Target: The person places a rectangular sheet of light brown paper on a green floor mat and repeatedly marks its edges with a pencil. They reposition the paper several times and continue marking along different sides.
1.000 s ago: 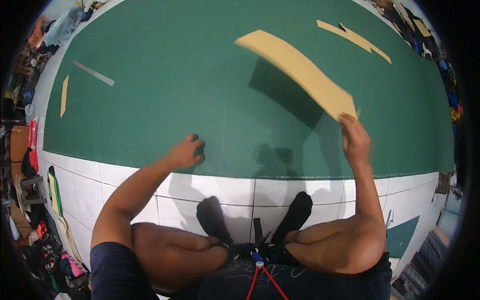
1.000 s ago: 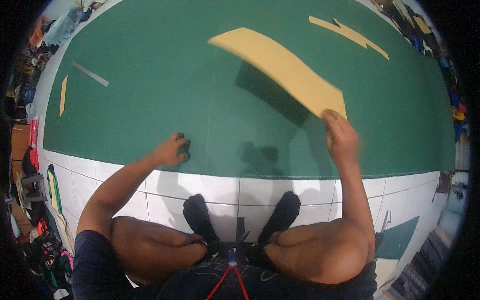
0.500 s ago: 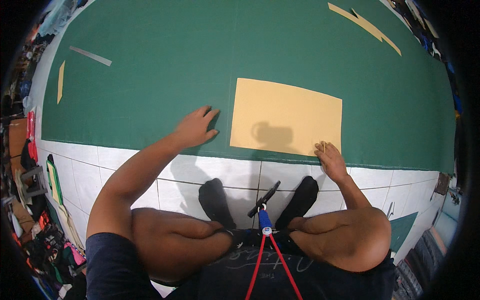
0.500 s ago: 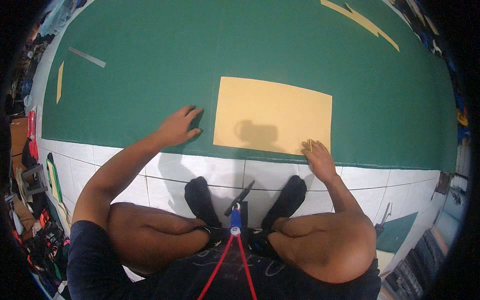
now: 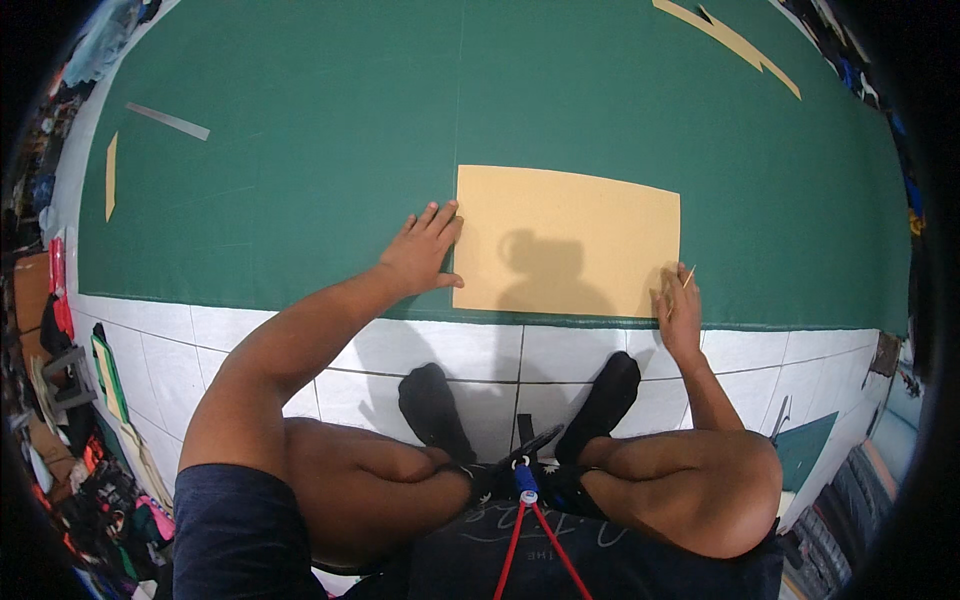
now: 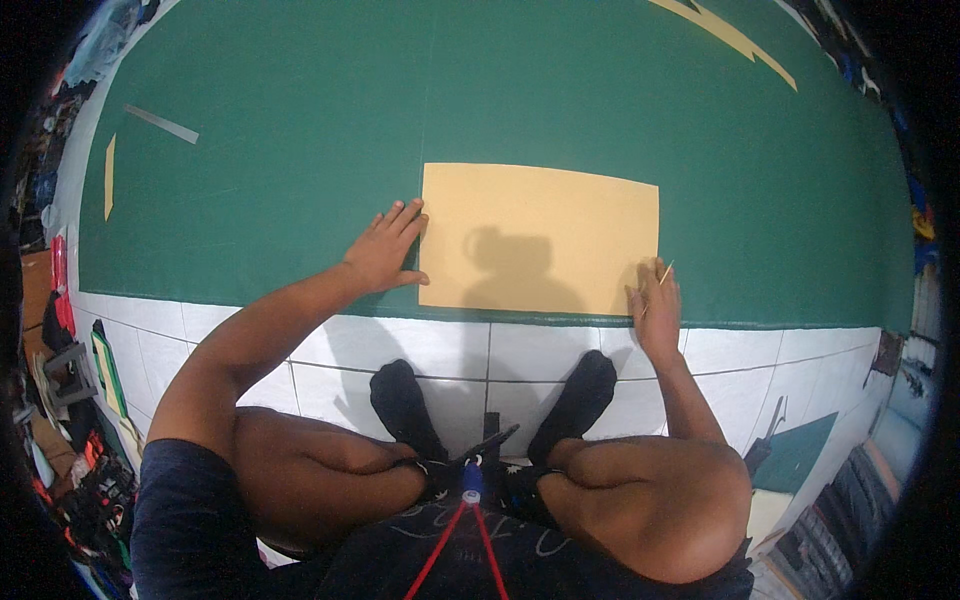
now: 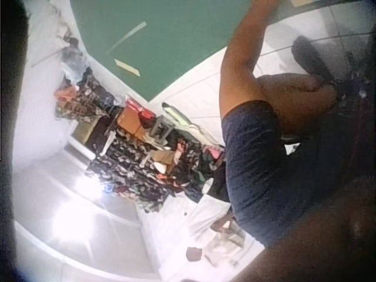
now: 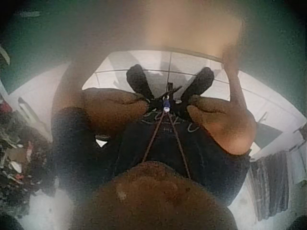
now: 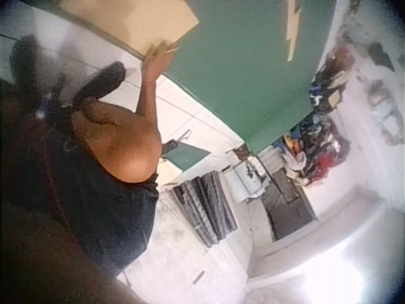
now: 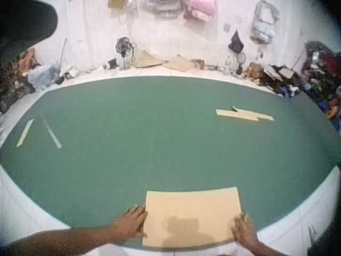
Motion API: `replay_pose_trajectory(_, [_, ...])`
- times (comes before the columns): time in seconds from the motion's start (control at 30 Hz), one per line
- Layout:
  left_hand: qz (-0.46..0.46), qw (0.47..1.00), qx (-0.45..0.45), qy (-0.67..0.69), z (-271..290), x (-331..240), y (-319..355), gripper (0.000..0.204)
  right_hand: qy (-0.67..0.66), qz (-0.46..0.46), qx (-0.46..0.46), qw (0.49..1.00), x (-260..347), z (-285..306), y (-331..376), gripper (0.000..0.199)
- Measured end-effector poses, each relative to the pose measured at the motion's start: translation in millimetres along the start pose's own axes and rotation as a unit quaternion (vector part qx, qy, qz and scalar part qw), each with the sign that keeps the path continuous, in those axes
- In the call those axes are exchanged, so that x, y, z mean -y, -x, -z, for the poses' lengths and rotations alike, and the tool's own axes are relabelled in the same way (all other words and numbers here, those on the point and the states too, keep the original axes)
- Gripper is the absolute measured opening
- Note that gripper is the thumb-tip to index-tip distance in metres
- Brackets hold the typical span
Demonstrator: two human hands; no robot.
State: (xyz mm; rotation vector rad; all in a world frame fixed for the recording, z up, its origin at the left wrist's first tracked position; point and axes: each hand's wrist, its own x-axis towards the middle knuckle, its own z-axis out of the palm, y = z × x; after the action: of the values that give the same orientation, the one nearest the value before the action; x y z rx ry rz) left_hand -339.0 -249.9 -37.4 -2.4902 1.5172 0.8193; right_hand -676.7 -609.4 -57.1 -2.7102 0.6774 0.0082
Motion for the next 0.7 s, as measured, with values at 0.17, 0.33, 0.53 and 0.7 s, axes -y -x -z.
replay_pose_trajectory(0.17, [-0.021, 1.0, -0.001, -0.004, -3.9, 5.9, 2.8, 0.113, 0.035, -0.033, 0.015, 0.999, -12.9, -10.1, -5.4, 0.052])
replay_pose_trajectory(0.33, [-0.04, 0.999, -0.019, 0.001, -3.5, 8.9, 7.1, 0.114, 0.022, -0.034, 0.017, 0.999, -10.1, -5.8, -3.6, 0.051])
replay_pose_trajectory(0.53, [-0.035, 0.999, -0.012, -0.008, -3.3, 9.4, 8.6, 0.114, 0.015, -0.016, 0.003, 1.0, -13.5, -4.6, -3.0, 0.051])
replay_pose_trajectory(0.7, [-0.034, 0.999, -0.014, -0.006, -0.9, 7.5, 10.1, 0.114, 0.001, -0.026, 0.006, 1.0, -13.3, -3.9, -3.2, 0.052])
